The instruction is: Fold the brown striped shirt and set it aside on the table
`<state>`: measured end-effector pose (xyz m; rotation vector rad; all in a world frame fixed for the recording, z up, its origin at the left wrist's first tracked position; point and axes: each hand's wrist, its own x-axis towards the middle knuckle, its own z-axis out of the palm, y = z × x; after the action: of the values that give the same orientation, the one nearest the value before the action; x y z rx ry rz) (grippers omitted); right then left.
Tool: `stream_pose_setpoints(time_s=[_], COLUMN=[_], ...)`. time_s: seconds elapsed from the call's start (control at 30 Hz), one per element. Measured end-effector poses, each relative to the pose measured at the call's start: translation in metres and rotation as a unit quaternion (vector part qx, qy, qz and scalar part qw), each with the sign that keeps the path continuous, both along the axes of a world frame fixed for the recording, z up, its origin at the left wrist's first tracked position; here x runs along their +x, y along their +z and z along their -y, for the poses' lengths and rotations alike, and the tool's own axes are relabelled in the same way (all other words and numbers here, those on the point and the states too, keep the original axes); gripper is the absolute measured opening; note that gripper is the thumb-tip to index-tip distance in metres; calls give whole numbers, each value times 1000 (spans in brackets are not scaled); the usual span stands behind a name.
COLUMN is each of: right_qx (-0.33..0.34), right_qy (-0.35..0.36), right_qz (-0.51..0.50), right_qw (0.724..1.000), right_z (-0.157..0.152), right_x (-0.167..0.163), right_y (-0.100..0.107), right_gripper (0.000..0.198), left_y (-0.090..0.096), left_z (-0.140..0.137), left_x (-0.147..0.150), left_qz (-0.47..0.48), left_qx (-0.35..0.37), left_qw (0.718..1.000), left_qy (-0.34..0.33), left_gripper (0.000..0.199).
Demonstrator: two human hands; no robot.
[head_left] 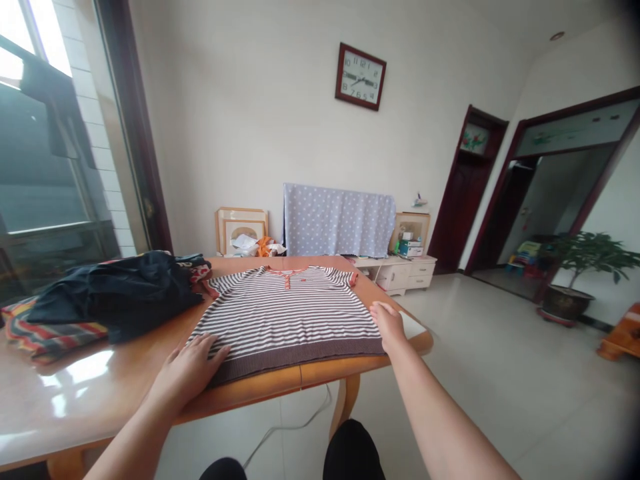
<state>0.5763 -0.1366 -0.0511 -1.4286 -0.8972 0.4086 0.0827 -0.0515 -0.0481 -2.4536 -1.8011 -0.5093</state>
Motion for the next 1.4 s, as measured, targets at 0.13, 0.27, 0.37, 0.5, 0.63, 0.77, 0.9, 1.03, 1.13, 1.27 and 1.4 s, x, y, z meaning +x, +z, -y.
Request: stream_pose_setpoints(time_s=[0.13,0.27,0.37,0.5,0.63,0.77,0.9,1.03,1.13,1.27,1.4], right_qx=[-31,-83,-126,-143,-104,-108,-127,-135,-133,-134,-125], right_qy=[53,127,114,102,178,182,189,182,169,183,210], right_qz=[43,261,364,397,414,438,453,488,510,512,497], right_qw=[997,953,916,901,887,874,862,843,833,829,832], right_z=[12,30,42,49,50,50,51,48,44,45,49], right_x=[-35,-58,-65,-76,-95,-104,-103,-105,-107,-105,-101], right_y=[7,5,3,9,14,11,14,18,18,19,21], right_gripper=[41,36,37,28,13,20,10,18,20,16,8], left_y=[2,4,6,7,5,4,4,4,4,4,5], left_z=[4,7,8,8,6,6,6,6,6,7,8], left_x=[2,3,4,5,4,3,4,4,4,4,4], left_qz=[2,11,11,2,0,-1,1,-1,-1,-3,0], left_qx=[3,5,-1,-10,-5,-7,-7,-6,3,7,7], left_qw=[1000,1000,1000,1000,1000,1000,1000,1000,1000,1000,1000], left_qy=[1,2,3,-3,-2,1,11,13,9,8,4], left_gripper=[59,58,59,55,54,56,59,60,57,56,56])
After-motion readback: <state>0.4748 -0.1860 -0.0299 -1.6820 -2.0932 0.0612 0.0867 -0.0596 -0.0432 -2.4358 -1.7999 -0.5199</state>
